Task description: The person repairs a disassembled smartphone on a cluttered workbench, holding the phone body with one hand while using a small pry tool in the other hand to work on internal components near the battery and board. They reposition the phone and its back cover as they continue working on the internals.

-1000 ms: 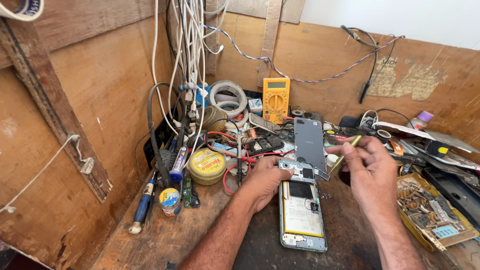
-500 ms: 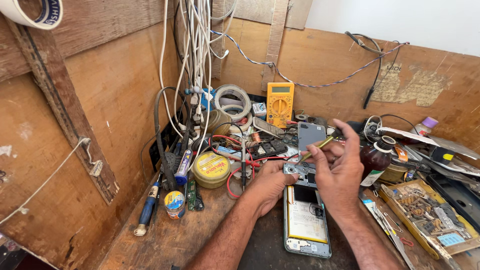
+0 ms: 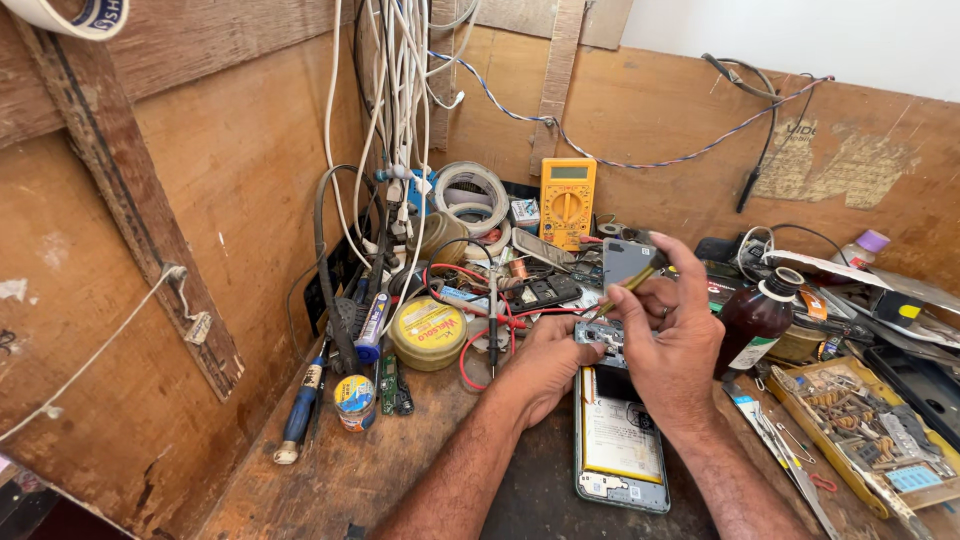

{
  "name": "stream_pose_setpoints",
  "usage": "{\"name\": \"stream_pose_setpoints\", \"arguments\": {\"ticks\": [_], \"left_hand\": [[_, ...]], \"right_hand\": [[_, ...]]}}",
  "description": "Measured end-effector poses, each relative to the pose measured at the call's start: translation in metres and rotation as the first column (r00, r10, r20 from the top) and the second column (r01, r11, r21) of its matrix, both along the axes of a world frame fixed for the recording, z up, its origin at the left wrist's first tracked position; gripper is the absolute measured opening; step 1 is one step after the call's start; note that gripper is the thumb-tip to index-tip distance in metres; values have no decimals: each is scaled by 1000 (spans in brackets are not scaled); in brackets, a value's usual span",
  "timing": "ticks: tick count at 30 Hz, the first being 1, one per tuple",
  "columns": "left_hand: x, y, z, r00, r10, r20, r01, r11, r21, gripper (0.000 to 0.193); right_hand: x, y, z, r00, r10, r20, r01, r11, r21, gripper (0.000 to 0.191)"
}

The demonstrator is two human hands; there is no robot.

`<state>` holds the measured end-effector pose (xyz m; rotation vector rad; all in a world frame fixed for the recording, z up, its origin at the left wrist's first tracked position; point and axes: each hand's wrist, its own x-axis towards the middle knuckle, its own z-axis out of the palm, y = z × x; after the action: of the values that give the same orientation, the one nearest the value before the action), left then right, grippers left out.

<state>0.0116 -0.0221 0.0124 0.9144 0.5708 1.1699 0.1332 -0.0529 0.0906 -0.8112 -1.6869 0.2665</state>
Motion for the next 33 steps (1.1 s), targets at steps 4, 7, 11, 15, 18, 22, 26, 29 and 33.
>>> {"name": "stream_pose_setpoints", "arguments": {"ticks": [4,7,11,15,18,22,26,29,33], "left_hand": [[-1,1,-2,1000,13,6,-13,999,39,30],[0,2,-7,999,39,-23,-37,997,68,22],[2,5,-12,997,50,-63,-44,994,95,17],[2,6,-16,997,49,-61,-45,997,65,17],[4,8,-16,999,51,-15,-50,996,73,20],[4,10,-17,997,72,-27,-68,991,118,23],[3,10,-20,997,70,-32,-66,991,119,21],[2,13,-21,997,57,-60,-51,994,99,21],[0,14,-21,987,87,-136,-71,990,121,17]], "right_hand": [[-8,-1,0,998,-27,52,24,998,57,63],[-10,1,-1,995,-24,95,19,999,48,64],[-7,8,-3,998,-2,68,3,1000,-22,66],[-2,9,-8,991,130,4,-130,989,-68,67],[-2,9,-10,983,186,1,-185,979,-91,66],[-3,10,-7,969,241,-49,-245,964,-107,68],[-7,9,-7,993,118,9,-117,991,-63,74],[-7,11,-8,997,60,42,-60,998,-23,73],[-3,12,-12,996,76,42,-73,995,-65,71]]}}
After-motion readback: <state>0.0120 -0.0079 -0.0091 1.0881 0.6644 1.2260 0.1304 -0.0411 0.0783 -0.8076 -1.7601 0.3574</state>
